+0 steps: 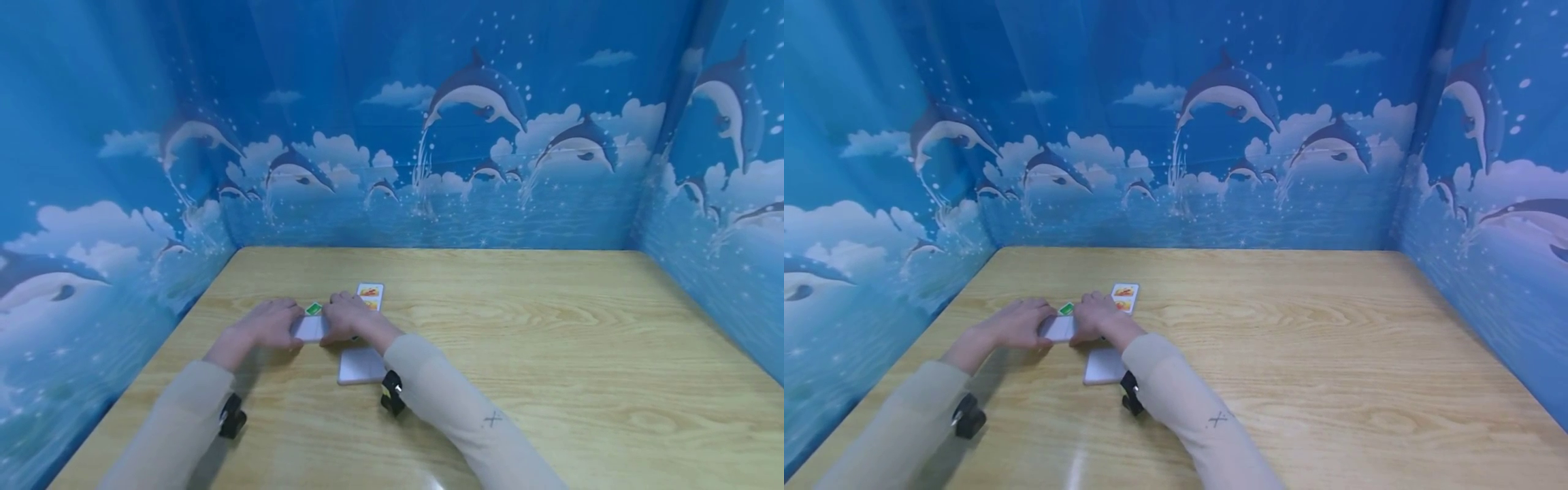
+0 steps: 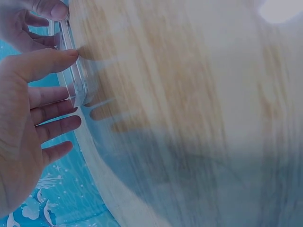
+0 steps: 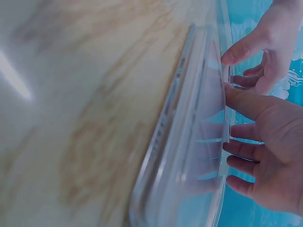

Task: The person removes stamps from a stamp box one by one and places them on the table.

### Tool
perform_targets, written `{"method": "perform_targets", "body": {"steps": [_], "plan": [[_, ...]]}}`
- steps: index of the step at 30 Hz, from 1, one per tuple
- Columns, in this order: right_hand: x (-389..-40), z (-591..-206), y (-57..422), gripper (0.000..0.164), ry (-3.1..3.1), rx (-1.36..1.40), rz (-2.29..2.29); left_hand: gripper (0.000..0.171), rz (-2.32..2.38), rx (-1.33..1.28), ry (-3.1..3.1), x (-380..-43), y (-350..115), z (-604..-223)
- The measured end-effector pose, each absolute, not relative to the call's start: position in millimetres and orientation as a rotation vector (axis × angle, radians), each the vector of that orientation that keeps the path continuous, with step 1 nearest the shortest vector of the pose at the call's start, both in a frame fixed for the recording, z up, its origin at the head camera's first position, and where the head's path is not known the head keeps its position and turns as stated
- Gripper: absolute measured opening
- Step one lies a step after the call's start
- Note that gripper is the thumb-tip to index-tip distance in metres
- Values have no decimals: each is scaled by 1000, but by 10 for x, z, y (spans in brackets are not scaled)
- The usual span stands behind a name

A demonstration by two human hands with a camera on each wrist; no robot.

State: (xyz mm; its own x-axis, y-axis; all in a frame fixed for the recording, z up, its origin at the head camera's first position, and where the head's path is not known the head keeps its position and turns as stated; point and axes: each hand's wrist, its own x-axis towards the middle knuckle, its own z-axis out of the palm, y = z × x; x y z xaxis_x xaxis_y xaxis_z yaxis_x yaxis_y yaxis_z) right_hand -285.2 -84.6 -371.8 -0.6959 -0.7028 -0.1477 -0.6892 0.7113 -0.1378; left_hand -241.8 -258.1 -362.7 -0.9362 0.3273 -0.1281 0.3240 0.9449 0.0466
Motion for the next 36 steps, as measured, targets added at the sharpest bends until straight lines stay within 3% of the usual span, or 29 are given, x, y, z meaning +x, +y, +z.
{"method": "perform_targets", "body": {"steps": [18, 26, 36], "plan": [[-2862, -3725, -829, 64, 2737, -1148, -48, 56, 124, 456, 2929, -2422, -2595, -3606], [-2902, -3727, -737, 72, 2766, -1209, -77, 65, 159, 440, 2964, -2431, -2572, -3536], [-2931, -3681, -566, 66, 2770, -1294, -40, 39, 103, 616, 3051, -2514, -2547, -3482]]}}
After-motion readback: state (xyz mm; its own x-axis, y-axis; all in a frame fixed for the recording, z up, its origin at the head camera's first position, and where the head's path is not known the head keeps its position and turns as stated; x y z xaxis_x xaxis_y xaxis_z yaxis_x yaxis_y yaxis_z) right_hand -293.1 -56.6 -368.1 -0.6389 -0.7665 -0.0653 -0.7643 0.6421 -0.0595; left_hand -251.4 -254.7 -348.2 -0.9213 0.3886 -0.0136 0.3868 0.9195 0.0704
